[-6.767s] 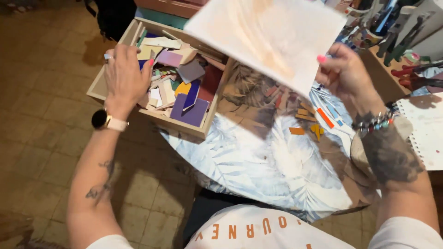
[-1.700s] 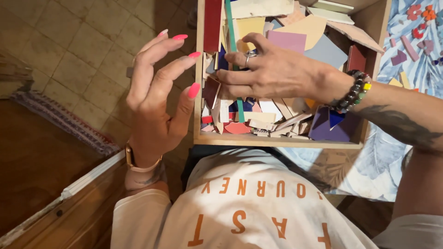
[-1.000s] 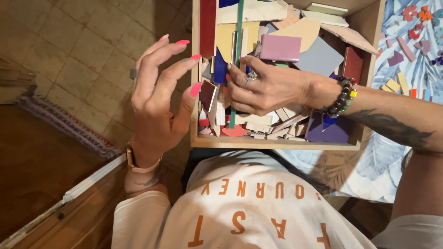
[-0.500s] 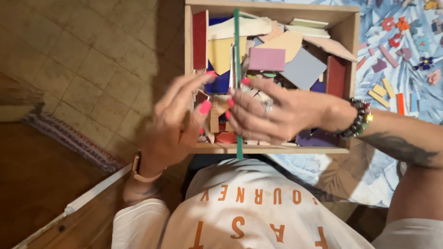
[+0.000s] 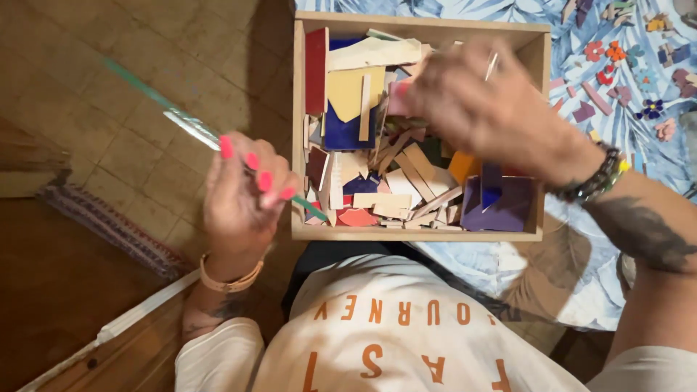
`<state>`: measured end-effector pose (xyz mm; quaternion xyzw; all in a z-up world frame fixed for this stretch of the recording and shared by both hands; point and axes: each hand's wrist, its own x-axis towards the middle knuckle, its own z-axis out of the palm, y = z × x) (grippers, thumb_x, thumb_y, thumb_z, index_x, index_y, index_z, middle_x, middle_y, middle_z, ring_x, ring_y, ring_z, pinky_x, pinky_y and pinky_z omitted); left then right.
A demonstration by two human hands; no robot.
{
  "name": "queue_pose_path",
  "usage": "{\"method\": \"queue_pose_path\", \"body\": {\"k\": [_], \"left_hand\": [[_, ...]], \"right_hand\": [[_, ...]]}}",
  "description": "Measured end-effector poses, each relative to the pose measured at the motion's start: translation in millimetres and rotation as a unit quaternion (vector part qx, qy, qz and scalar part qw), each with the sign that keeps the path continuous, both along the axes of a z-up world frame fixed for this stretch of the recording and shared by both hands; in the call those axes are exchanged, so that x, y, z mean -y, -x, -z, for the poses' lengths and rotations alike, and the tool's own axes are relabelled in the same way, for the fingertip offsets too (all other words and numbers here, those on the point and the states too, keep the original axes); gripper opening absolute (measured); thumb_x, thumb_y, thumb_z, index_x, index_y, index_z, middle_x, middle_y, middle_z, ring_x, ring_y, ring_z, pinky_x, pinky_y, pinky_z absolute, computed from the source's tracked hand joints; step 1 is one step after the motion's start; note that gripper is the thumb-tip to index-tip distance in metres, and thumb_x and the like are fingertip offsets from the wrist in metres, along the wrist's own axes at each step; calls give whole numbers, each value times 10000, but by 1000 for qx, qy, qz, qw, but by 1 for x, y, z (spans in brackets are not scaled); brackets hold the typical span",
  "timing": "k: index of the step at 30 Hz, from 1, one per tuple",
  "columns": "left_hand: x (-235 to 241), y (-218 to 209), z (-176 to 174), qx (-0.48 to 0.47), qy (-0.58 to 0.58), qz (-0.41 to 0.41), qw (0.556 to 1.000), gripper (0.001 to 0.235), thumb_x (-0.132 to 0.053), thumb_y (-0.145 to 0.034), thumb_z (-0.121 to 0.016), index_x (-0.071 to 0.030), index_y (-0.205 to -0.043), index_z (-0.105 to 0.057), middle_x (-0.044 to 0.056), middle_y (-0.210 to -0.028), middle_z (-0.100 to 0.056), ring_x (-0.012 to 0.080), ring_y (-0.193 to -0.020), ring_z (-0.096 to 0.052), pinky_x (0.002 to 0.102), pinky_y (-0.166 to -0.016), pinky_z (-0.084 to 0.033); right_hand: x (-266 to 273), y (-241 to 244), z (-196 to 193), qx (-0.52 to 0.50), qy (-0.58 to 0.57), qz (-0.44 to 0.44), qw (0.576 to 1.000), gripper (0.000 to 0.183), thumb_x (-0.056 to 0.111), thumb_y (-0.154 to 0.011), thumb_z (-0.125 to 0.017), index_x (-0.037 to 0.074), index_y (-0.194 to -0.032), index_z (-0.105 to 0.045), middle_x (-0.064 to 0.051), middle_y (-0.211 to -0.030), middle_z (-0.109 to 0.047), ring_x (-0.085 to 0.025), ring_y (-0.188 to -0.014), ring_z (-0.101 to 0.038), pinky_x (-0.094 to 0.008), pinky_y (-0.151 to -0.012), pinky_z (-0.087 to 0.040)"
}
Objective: The person opens a wooden box and sorts through small ceramic tile pieces of various colors and shapes. They pick up individual pieces, examine them, and place some on the table while continuing to sift through the box contents.
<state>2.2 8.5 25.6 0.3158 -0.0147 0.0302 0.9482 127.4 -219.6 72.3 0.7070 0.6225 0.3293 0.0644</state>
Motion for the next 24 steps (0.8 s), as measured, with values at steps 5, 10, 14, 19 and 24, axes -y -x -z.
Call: {"method": "queue_pose_path", "body": {"k": [5,10,14,19,24], "left_hand": [[3,-1,-16,33,-73,-54,995,239,-246,-905,-326,-107,-715,-363,-13,-543,-305,74,-444,-211,195,-440,-227],[14,-3,-11,18,-25,16,999,214,-237,-895,-364,-92,-741,-397,-11,-543,-301,72,-469,-223,203,-440,-206],[21,-4,-6,25,-39,44,998,236,-226,-905,-338,-78,-729,-389,-1,-542,-319,69,-438,-236,199,-414,-212],[21,-7,18,55,-83,32,995,263,-225,-936,-283,-19,-824,-403,94,-573,-422,128,-507,-410,222,-488,-352],[29,-22,13,29,-163,18,986,315,-278,-904,-369,10,-939,-493,185,-929,-560,201,-870,-547,328,-780,-454]], "right_hand": [[8,-14,20,-211,43,95,972,277,192,-855,-599,16,-1062,-543,-125,-962,-564,-225,-838,-516,-318,-669,-486],[-15,-4,23,-117,174,66,976,474,192,-724,-603,170,-1184,-486,-29,-1122,-506,-193,-1012,-442,-355,-816,-406],[-25,-6,30,-33,196,60,978,365,267,-745,-604,179,-1090,-523,-9,-1019,-562,-199,-1022,-498,-342,-832,-400],[-21,-11,44,-53,43,-90,994,96,123,-798,-556,99,-708,-535,-45,-751,-449,-215,-793,-503,-423,-784,-410],[-17,8,-13,-101,7,-126,987,138,111,-852,-479,84,-718,-497,-79,-769,-458,-250,-833,-525,-443,-768,-416]]}}
